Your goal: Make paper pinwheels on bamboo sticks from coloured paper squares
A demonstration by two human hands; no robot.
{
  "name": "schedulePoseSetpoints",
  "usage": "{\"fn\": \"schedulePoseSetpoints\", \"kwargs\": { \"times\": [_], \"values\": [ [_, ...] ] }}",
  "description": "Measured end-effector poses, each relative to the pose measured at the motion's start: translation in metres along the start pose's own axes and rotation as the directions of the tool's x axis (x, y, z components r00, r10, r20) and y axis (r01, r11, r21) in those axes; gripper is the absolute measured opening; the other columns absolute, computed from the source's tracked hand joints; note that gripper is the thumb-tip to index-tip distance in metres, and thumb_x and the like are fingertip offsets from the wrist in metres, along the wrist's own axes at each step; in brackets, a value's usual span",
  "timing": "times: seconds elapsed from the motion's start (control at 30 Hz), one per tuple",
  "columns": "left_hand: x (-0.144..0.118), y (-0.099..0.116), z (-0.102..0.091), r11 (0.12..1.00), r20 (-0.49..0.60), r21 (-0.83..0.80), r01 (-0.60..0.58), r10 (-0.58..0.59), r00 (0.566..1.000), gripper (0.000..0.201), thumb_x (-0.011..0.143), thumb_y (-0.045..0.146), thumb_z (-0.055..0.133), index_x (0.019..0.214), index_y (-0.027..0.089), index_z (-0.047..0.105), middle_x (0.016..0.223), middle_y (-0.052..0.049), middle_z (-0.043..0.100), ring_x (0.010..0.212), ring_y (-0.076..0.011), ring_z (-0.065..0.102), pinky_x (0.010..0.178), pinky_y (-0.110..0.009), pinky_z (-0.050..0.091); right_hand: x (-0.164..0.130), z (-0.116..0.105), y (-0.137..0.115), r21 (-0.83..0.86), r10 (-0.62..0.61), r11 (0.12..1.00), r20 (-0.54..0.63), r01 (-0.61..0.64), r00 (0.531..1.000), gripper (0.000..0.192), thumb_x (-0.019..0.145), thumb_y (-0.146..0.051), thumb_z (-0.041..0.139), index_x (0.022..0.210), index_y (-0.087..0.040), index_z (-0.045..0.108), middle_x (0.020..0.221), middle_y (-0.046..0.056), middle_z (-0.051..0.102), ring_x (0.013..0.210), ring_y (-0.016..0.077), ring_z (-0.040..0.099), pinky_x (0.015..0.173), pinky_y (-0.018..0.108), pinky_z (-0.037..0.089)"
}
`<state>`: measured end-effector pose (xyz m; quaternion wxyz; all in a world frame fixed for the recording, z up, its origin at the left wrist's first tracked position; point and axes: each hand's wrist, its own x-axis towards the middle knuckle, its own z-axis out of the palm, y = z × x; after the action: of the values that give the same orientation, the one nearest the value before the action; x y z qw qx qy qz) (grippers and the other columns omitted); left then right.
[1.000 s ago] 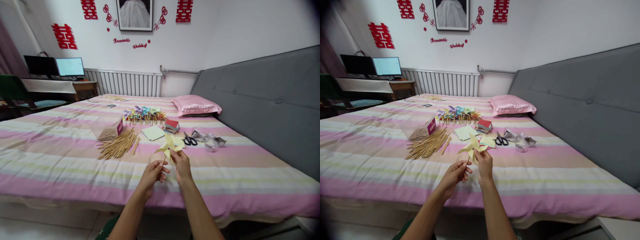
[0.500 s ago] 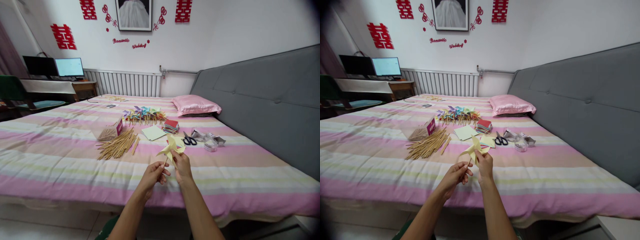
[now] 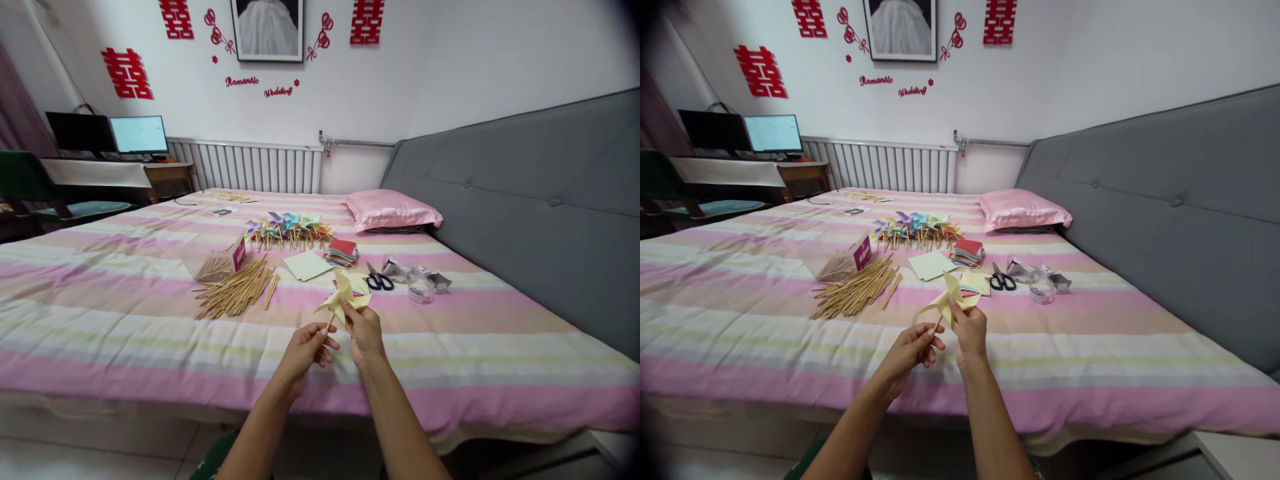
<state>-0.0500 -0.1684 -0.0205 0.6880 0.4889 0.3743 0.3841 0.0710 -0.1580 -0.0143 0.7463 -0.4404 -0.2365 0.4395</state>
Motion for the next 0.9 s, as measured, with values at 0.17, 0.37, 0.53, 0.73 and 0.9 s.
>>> {"fn": "schedulePoseSetpoints", "kwargs": {
  "times": [0.17, 0.37, 0.53, 0.73, 0.9],
  "values": [
    [0.001, -0.001, -0.001, 0.997, -0.051, 0.078, -0.020, 0.024, 0.998, 0.035, 0.072, 0.043, 0.063, 0.089, 0.012, 0.063, 0.071, -0.005, 0.065, 0.048, -0.0074, 0.051, 0.046, -0.019, 0.035, 0.004, -0.002, 0.003, -0.020, 0.002, 1.000, -0.062, -0.003, 0.998, 0.036, 0.049, -0.041, 0.080, 0.062, -0.014, 0.060, 0.051, -0.004, 0.052, 0.049, 0.0085, 0.044, 0.050, 0.023, 0.035],
    [0.010, -0.011, -0.007, 0.944, -0.113, 0.320, -0.082, 0.124, 0.986, 0.032, 0.072, 0.039, 0.057, 0.084, 0.011, 0.065, 0.067, -0.006, 0.065, 0.053, -0.0120, 0.055, 0.049, -0.022, 0.038, 0.009, -0.006, 0.005, 0.012, -0.002, 1.000, -0.143, 0.003, 0.990, 0.039, 0.046, -0.041, 0.081, 0.060, -0.013, 0.058, 0.050, -0.005, 0.051, 0.049, 0.0073, 0.044, 0.050, 0.022, 0.035],
    [0.013, -0.016, -0.011, 0.821, -0.111, 0.558, -0.122, 0.220, 0.969, 0.036, 0.077, 0.039, 0.051, 0.085, 0.011, 0.071, 0.070, -0.008, 0.068, 0.059, -0.0162, 0.059, 0.054, -0.025, 0.041, 0.010, -0.005, 0.003, 0.041, 0.019, 0.999, -0.167, -0.012, 0.986, 0.044, 0.041, -0.041, 0.083, 0.066, -0.011, 0.063, 0.057, -0.002, 0.060, 0.055, 0.0096, 0.051, 0.056, 0.023, 0.040],
    [0.010, -0.015, -0.011, 0.742, -0.047, 0.647, -0.174, 0.267, 0.963, 0.035, 0.080, 0.037, 0.047, 0.086, 0.012, 0.071, 0.070, -0.007, 0.069, 0.062, -0.0168, 0.061, 0.057, -0.025, 0.043, 0.012, -0.006, 0.006, 0.059, 0.019, 0.998, -0.158, -0.009, 0.987, 0.044, 0.042, -0.040, 0.083, 0.069, -0.011, 0.064, 0.063, 0.001, 0.064, 0.060, 0.0114, 0.056, 0.060, 0.024, 0.043],
    [0.009, -0.016, -0.013, 0.747, -0.026, 0.639, -0.184, 0.260, 0.965, 0.032, 0.080, 0.032, 0.046, 0.091, 0.012, 0.069, 0.074, -0.007, 0.070, 0.062, -0.0158, 0.062, 0.059, -0.025, 0.045, 0.012, -0.006, 0.007, 0.057, 0.013, 0.998, -0.162, -0.004, 0.987, 0.041, 0.043, -0.039, 0.083, 0.068, -0.012, 0.063, 0.060, -0.001, 0.063, 0.059, 0.0111, 0.056, 0.060, 0.023, 0.044]
  ]
}}
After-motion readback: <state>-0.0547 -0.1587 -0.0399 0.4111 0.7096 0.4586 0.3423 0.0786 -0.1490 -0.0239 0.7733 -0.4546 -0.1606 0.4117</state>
